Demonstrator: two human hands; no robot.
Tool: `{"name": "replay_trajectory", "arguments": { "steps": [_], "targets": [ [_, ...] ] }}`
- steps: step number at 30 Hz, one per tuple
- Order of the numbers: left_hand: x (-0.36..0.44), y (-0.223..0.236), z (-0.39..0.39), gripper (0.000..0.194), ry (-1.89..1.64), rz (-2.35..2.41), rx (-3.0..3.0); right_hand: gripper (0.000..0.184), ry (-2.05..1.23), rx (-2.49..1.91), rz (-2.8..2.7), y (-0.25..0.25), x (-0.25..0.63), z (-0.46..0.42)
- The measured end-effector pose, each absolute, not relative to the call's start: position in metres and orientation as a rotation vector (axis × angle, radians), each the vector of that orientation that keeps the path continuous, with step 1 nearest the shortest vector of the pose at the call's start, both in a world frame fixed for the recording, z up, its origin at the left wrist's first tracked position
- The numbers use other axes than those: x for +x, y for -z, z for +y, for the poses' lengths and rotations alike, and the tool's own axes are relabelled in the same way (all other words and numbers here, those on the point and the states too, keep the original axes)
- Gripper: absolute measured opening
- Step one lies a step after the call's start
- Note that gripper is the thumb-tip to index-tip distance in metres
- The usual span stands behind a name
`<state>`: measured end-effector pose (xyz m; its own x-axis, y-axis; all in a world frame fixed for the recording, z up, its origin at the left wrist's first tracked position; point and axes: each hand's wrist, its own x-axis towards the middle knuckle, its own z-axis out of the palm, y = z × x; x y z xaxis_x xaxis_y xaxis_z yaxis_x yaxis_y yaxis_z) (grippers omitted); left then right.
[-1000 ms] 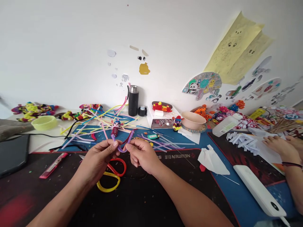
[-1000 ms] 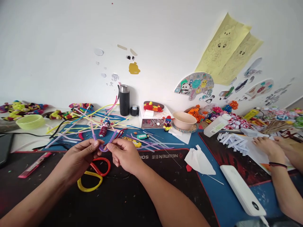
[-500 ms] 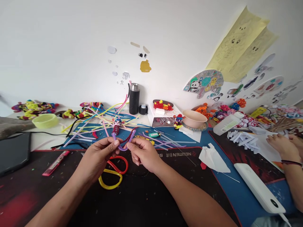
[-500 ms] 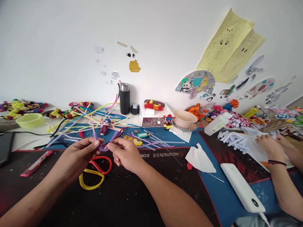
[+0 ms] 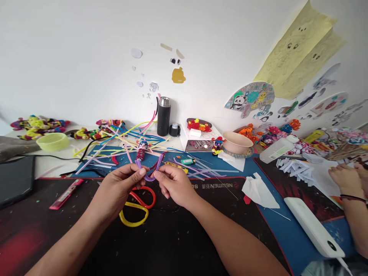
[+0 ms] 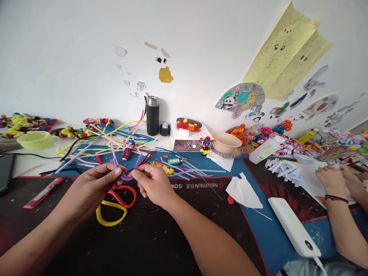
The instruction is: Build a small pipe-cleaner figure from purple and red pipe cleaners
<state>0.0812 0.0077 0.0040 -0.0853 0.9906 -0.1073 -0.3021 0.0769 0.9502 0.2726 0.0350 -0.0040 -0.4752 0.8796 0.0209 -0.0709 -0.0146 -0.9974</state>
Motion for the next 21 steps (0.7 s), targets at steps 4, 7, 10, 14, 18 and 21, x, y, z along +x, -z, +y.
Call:
{"name": "replay_trajectory", "arguments": {
  "steps": [4,7,10,14,18,21],
  "targets": [
    [0.0795,-0.0021,0.0091,0.044,-1.346,1.122,0.898,0.030,-1.530,-0.916,-1.612,0.0015,0.2731,0.0320],
    [0.0773,0.0019,0.0099,0.041,-1.320,1.134,0.945,0.028,-1.486,-0.958,-1.695,0.0006,0.2735,0.0300],
    [0.0751,0.0050,0.0104,0.039,-1.280,1.169,1.002,0.030,-1.444,-0.982,-1.799,0.0005,0.2735,0.0281],
    [0.0741,0.0036,0.0111,0.043,-1.250,1.227,1.089,0.031,-1.394,-0.977,-1.848,0.0007,0.2728,0.0270],
    [0.0749,0.0002,0.0116,0.048,-1.209,1.268,1.138,0.028,-1.361,-0.962,-1.874,0.0018,0.2727,0.0270],
    [0.0753,-0.0006,0.0115,0.049,-1.180,1.296,1.151,0.026,-1.363,-0.962,-1.884,0.0017,0.2731,0.0268]
  ]
}}
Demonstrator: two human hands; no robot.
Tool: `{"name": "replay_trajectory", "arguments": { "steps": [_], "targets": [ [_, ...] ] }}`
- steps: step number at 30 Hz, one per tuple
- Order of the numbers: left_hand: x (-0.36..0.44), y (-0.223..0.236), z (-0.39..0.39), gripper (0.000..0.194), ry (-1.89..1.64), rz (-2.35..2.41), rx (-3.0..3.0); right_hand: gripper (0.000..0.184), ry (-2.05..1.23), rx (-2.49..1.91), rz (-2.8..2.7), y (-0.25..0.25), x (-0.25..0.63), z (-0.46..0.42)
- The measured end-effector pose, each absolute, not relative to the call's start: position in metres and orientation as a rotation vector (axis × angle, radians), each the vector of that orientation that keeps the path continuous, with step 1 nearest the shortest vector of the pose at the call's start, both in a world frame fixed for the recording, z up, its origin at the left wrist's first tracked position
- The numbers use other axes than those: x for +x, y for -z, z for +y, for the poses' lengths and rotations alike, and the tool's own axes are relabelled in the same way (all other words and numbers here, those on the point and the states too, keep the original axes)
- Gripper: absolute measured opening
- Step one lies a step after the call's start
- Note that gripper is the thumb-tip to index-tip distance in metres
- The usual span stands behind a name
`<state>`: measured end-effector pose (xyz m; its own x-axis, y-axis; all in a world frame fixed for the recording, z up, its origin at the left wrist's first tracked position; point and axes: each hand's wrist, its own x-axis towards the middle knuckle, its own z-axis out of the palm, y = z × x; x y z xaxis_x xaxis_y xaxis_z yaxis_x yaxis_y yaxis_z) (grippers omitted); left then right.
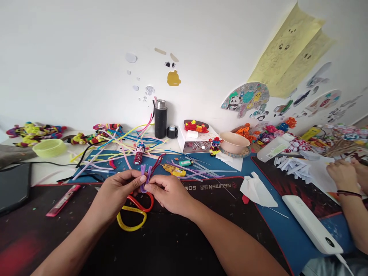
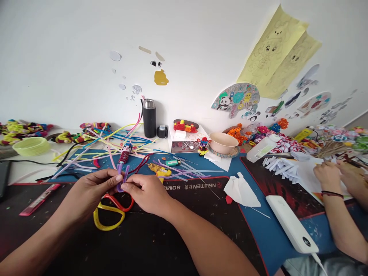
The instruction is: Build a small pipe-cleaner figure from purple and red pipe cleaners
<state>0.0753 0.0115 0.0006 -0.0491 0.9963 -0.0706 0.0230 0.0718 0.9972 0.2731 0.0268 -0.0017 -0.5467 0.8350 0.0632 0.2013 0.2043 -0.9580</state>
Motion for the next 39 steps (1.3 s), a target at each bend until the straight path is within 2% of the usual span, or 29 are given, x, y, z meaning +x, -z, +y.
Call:
{"name": "replay_trajectory", "arguments": {
  "steps": [17,21,25,39],
  "targets": [
    [0.071,-0.001,0.011,0.048,-1.095,1.206,0.998,0.022,-1.587,-0.954,-1.827,-0.005,0.275,0.024],
    [0.073,-0.006,0.010,0.042,-1.116,1.195,0.970,0.031,-1.600,-0.917,-1.806,-0.003,0.274,0.025],
    [0.074,-0.008,0.011,0.045,-1.190,1.173,0.889,0.039,-1.615,-0.869,-1.754,0.000,0.273,0.026],
    [0.081,-0.021,0.007,0.054,-1.291,1.177,0.720,0.042,-1.577,-0.860,-1.592,-0.005,0.274,0.030]
  ]
}}
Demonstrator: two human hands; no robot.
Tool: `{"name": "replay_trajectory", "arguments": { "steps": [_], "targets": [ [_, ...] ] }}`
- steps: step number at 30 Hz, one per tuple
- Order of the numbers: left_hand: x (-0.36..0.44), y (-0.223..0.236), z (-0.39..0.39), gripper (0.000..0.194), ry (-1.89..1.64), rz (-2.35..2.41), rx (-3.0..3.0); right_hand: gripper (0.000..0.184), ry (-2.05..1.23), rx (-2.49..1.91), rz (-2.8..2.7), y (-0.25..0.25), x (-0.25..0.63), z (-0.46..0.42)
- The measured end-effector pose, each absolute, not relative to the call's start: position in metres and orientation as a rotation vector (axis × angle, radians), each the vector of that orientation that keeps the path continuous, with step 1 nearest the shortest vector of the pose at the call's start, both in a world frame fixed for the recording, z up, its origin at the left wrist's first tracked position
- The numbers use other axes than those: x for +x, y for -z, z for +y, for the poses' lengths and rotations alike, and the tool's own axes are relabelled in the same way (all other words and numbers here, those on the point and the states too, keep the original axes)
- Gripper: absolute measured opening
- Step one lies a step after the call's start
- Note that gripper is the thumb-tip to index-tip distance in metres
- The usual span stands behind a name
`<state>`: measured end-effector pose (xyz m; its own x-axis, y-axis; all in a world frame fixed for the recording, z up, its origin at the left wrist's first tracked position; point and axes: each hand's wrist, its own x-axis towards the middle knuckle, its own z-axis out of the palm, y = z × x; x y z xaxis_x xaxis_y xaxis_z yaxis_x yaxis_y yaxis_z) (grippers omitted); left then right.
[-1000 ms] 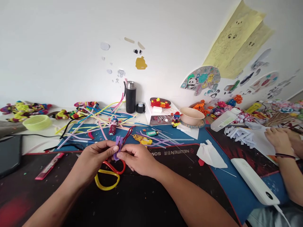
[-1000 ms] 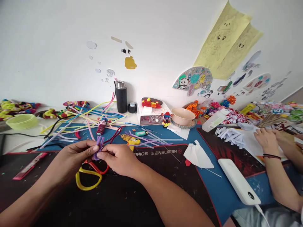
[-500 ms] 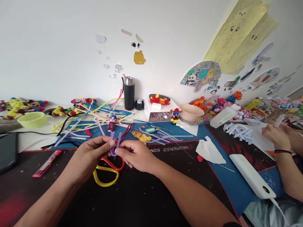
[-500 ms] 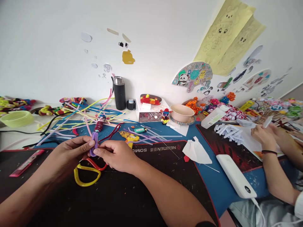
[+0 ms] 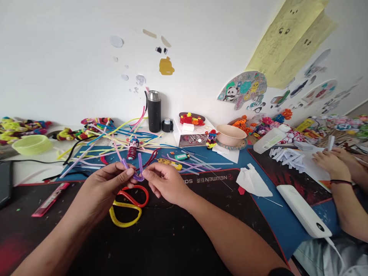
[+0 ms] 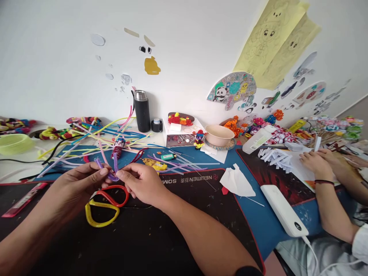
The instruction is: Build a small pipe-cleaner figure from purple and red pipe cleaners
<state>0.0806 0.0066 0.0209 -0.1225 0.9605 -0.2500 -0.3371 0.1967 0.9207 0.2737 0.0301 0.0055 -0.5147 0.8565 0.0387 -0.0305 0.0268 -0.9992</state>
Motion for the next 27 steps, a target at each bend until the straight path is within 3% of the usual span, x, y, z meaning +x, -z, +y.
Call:
{"name": "replay_trajectory", "arguments": {
  "steps": [27],
  "targets": [
    [0.074,-0.011,0.008,0.045,-1.285,1.136,0.778,0.045,-1.580,-0.840,-1.450,-0.006,0.277,0.038]
  ]
}}
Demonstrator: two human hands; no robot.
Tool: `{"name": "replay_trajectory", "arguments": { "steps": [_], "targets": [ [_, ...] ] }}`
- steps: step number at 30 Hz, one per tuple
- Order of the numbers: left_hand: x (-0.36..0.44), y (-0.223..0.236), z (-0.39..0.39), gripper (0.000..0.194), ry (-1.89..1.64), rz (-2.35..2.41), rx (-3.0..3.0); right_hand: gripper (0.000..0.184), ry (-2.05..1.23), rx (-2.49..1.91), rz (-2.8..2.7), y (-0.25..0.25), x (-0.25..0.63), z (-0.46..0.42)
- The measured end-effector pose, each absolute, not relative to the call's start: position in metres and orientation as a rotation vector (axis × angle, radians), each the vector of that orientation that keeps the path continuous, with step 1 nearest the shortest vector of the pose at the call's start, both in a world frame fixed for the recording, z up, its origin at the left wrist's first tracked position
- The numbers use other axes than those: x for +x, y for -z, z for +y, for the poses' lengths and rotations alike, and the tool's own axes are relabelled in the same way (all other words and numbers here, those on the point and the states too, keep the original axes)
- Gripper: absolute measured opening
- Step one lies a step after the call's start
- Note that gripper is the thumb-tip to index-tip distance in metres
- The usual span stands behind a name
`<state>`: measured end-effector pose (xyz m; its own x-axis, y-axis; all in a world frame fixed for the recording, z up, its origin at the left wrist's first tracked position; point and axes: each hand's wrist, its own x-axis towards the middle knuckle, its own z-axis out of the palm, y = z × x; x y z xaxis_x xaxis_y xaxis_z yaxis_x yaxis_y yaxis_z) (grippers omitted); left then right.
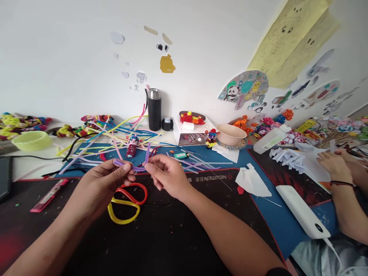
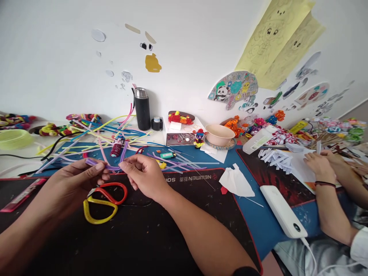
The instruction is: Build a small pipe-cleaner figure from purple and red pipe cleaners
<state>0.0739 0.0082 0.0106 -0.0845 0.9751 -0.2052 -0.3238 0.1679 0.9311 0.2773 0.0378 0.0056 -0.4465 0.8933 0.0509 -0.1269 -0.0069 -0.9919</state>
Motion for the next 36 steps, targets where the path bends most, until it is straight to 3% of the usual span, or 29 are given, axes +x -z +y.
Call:
{"name": "replay_trajectory", "arguments": {
  "steps": [7,13,17,27,36],
  "targets": [
    [0.066,-0.002,0.012,0.044,-1.211,1.135,0.719,0.043,-1.582,-0.815,-1.477,0.005,0.275,0.038],
    [0.086,-0.009,0.005,0.057,-1.079,1.231,0.667,0.047,-1.461,-0.813,-1.288,0.000,0.273,0.039],
    [0.088,-0.003,0.005,0.052,-0.961,1.218,0.762,0.047,-1.444,-0.815,-1.265,-0.001,0.273,0.039],
    [0.089,-0.022,0.006,0.066,-1.195,1.385,0.788,0.050,-1.467,-0.835,-1.253,-0.012,0.274,0.036],
    [0.097,-0.032,0.003,0.060,-1.326,1.345,0.756,0.044,-1.340,-0.877,-1.255,-0.010,0.272,0.031]
  ]
}}
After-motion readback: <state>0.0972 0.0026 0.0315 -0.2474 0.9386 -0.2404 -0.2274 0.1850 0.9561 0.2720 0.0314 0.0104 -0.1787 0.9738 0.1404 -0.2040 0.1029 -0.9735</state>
